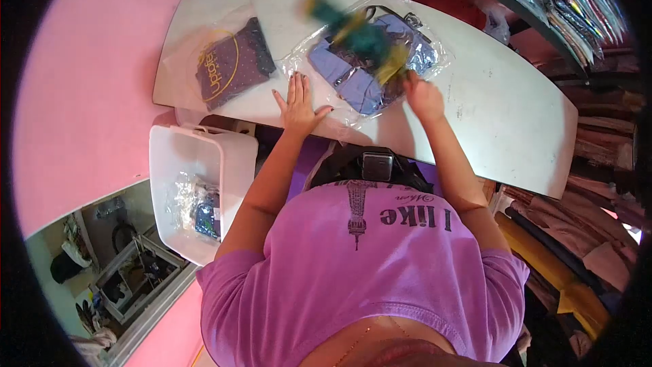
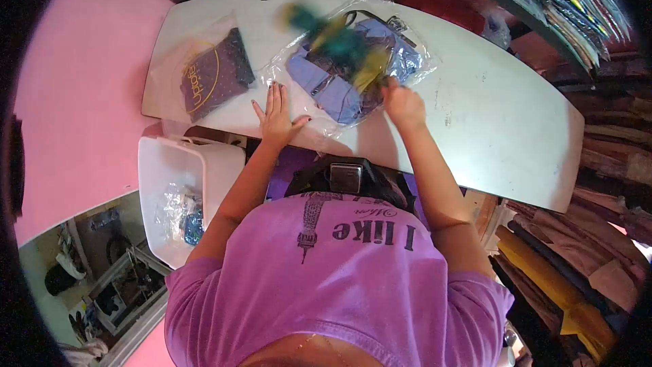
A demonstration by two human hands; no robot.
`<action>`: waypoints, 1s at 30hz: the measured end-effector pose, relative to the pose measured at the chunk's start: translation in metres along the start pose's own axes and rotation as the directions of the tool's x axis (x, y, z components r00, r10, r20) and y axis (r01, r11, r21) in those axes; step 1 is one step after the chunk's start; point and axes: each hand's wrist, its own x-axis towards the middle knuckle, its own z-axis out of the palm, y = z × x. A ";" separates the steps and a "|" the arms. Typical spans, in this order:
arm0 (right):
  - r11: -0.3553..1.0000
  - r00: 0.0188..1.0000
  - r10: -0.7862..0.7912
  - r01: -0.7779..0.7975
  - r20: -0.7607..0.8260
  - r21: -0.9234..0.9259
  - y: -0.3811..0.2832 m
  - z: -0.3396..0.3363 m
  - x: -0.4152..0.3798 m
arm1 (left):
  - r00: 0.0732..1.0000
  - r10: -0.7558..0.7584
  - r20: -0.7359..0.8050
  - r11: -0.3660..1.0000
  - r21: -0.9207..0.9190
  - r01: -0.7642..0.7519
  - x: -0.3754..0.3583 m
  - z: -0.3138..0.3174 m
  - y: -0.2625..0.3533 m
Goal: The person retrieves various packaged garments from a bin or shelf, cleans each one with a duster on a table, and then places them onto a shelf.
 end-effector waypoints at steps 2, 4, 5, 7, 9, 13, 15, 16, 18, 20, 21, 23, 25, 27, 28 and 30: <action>0.989 0.986 0.144 -0.143 -0.084 0.024 0.003 -0.017 0.016 | 0.999 0.026 -0.046 0.999 -0.021 -0.027 -0.002 0.004 -0.001; 0.998 0.997 0.032 -0.027 -0.076 0.063 -0.004 -0.021 0.010 | 0.999 0.006 -0.050 1.000 -0.003 -0.006 -0.001 0.005 0.000; 0.990 0.994 -0.089 0.095 -0.062 0.103 -0.006 -0.022 0.001 | 0.999 0.020 -0.026 0.999 -0.031 -0.020 -0.001 0.001 0.000; 0.966 0.972 -0.234 0.231 0.013 0.119 -0.009 -0.016 -0.024 | 0.996 0.079 -0.032 0.997 -0.019 -0.080 -0.003 0.002 -0.006; 0.975 0.970 -0.220 0.214 0.108 0.058 -0.003 -0.012 -0.029 | 0.988 0.132 -0.075 0.990 -0.034 -0.135 0.004 -0.009 -0.003; 0.939 0.929 0.343 -0.336 -0.139 0.070 0.060 0.000 -0.024 | 0.988 0.144 0.053 0.989 0.017 -0.145 0.012 -0.015 -0.007; 0.872 0.843 0.489 -0.471 -0.224 0.131 0.084 -0.005 -0.036 | 0.967 0.115 0.227 0.993 0.003 -0.119 0.036 -0.034 -0.009; 0.815 0.794 0.579 -0.571 -0.186 0.101 0.096 -0.008 -0.043 | 0.914 0.076 0.398 0.997 -0.002 -0.082 0.051 -0.047 -0.010; 0.710 0.692 0.696 -0.702 -0.190 0.044 0.117 -0.010 -0.057 | 0.840 0.045 0.540 0.998 -0.055 -0.018 0.096 -0.069 -0.007; 0.827 0.726 0.494 -0.562 -0.478 -0.001 0.126 -0.004 -0.053 | 0.939 0.057 0.339 0.987 -0.160 -0.002 0.137 -0.069 -0.004; 0.901 0.670 0.233 -0.421 -0.705 -0.103 0.129 0.000 -0.049 | 0.984 0.142 0.109 0.972 -0.204 -0.117 0.159 -0.047 -0.005; 0.866 0.800 0.448 -0.278 -0.398 0.416 0.131 0.033 -0.019 | 0.966 0.221 -0.135 0.944 -0.220 -0.246 0.195 0.007 0.000; 0.703 0.766 0.609 -0.402 -0.206 0.586 0.099 0.052 0.021 | 0.975 0.139 -0.175 0.879 -0.432 -0.203 0.222 0.036 0.018; 0.249 0.688 0.722 -0.359 0.074 0.900 0.082 0.055 0.050 | 0.990 0.139 0.007 0.852 -0.511 -0.117 0.241 0.037 0.029; 0.130 0.762 0.632 -0.287 0.144 0.949 0.074 0.045 0.060 | 0.969 0.146 0.200 0.825 -0.565 -0.008 0.248 0.035 0.033; -0.057 0.783 0.601 -0.160 0.162 0.985 0.069 0.035 0.072 | 0.921 0.253 0.295 0.767 -0.642 -0.005 0.259 0.021 0.034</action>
